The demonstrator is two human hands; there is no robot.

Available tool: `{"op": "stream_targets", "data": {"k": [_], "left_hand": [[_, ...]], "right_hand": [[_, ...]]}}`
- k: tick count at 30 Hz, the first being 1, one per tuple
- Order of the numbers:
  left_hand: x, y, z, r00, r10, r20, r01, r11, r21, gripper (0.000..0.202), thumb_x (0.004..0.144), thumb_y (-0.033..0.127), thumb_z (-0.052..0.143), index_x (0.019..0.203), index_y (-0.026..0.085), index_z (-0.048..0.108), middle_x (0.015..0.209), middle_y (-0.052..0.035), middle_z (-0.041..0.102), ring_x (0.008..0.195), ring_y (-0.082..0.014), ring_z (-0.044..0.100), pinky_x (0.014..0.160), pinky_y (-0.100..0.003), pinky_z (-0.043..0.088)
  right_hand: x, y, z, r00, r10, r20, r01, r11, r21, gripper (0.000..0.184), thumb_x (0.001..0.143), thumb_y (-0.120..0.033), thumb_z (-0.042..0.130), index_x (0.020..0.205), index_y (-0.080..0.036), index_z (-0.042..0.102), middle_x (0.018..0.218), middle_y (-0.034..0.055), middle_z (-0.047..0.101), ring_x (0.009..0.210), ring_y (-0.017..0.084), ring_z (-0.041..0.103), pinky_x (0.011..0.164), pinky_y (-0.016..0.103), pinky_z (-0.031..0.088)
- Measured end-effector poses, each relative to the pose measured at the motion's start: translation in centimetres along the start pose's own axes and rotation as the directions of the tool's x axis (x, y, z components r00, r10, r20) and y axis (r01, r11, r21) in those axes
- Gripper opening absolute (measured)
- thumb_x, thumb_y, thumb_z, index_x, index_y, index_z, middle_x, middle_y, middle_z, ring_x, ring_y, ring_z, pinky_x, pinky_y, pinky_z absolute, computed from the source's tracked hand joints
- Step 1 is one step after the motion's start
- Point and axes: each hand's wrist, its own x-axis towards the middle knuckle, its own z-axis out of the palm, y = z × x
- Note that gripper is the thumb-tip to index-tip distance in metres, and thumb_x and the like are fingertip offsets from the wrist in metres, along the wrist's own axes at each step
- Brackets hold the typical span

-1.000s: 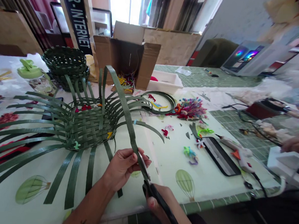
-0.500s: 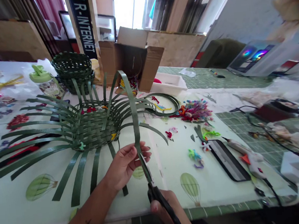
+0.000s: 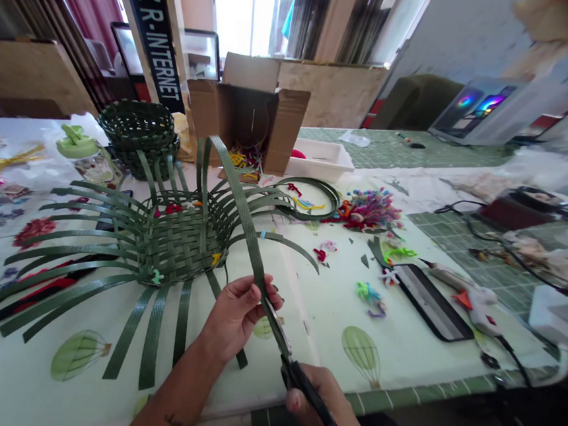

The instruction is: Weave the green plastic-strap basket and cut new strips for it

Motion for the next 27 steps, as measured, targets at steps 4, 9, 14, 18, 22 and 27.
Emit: {"op": "stream_targets", "data": {"k": [4,9,14,18,22,27], "left_hand": [[-0.2,-0.5,-0.1,0.999,-0.027,0.024,0.027,1.000,-0.001,0.028,0.061,0.029,0.081,0.083,0.013,0.072,0.072,-0.0040,0.069,0.067,-0.0135,0.067,0.065,-0.021,0.054],[-0.3,-0.6,0.1,0.998,-0.053,0.037,0.054,0.998,-0.012,0.027,0.062,0.028,0.080,0.083,0.013,0.071,0.072,-0.0035,0.069,0.067,-0.0127,0.067,0.065,-0.020,0.054],[-0.3,-0.7,0.2,0.996,-0.066,0.054,0.069,0.997,-0.043,0.027,0.062,0.028,0.080,0.084,0.013,0.071,0.073,-0.0030,0.070,0.067,-0.0125,0.068,0.066,-0.019,0.055],[-0.3,-0.9,0.1,0.995,-0.068,0.066,0.072,0.995,-0.063,0.026,0.064,0.028,0.079,0.084,0.013,0.071,0.073,-0.0030,0.070,0.068,-0.0117,0.068,0.070,-0.018,0.055],[-0.4,-0.9,0.2,0.996,-0.065,0.060,0.069,0.995,-0.066,0.026,0.063,0.027,0.080,0.083,0.013,0.071,0.073,-0.0029,0.070,0.067,-0.0115,0.068,0.069,-0.018,0.055],[-0.5,-0.8,0.1,0.996,-0.067,0.065,0.071,0.996,-0.062,0.026,0.064,0.028,0.079,0.084,0.013,0.071,0.073,-0.0024,0.069,0.067,-0.0111,0.067,0.069,-0.018,0.055]], "right_hand": [[0.1,0.9,0.0,0.999,-0.035,-0.015,0.034,0.998,-0.046,0.065,0.063,-0.081,0.048,0.055,-0.019,0.032,0.052,-0.0050,0.025,0.051,0.007,0.022,0.048,0.026,0.012],[-0.1,1.4,-0.2,0.999,-0.041,0.002,0.041,0.994,-0.099,0.064,0.067,-0.081,0.044,0.058,-0.018,0.036,0.053,-0.0042,0.029,0.050,0.008,0.024,0.046,0.025,0.014],[-0.1,0.8,-0.5,0.998,-0.063,0.022,0.065,0.986,-0.152,0.062,0.071,-0.078,0.042,0.061,-0.017,0.039,0.057,-0.0028,0.032,0.055,0.009,0.028,0.048,0.025,0.018],[0.2,1.1,-0.3,0.999,-0.052,-0.003,0.051,0.989,-0.140,0.063,0.069,-0.080,0.044,0.060,-0.017,0.040,0.056,-0.0033,0.031,0.053,0.009,0.027,0.047,0.025,0.016],[0.4,1.7,0.4,0.997,-0.067,-0.049,0.064,0.996,-0.060,0.063,0.065,-0.079,0.050,0.055,-0.018,0.035,0.052,-0.0051,0.027,0.050,0.007,0.022,0.046,0.025,0.013],[0.6,2.0,0.7,0.995,-0.036,-0.088,0.032,0.998,-0.046,0.063,0.061,-0.076,0.056,0.050,-0.019,0.032,0.050,-0.0060,0.022,0.049,0.007,0.020,0.044,0.024,0.013]]}}
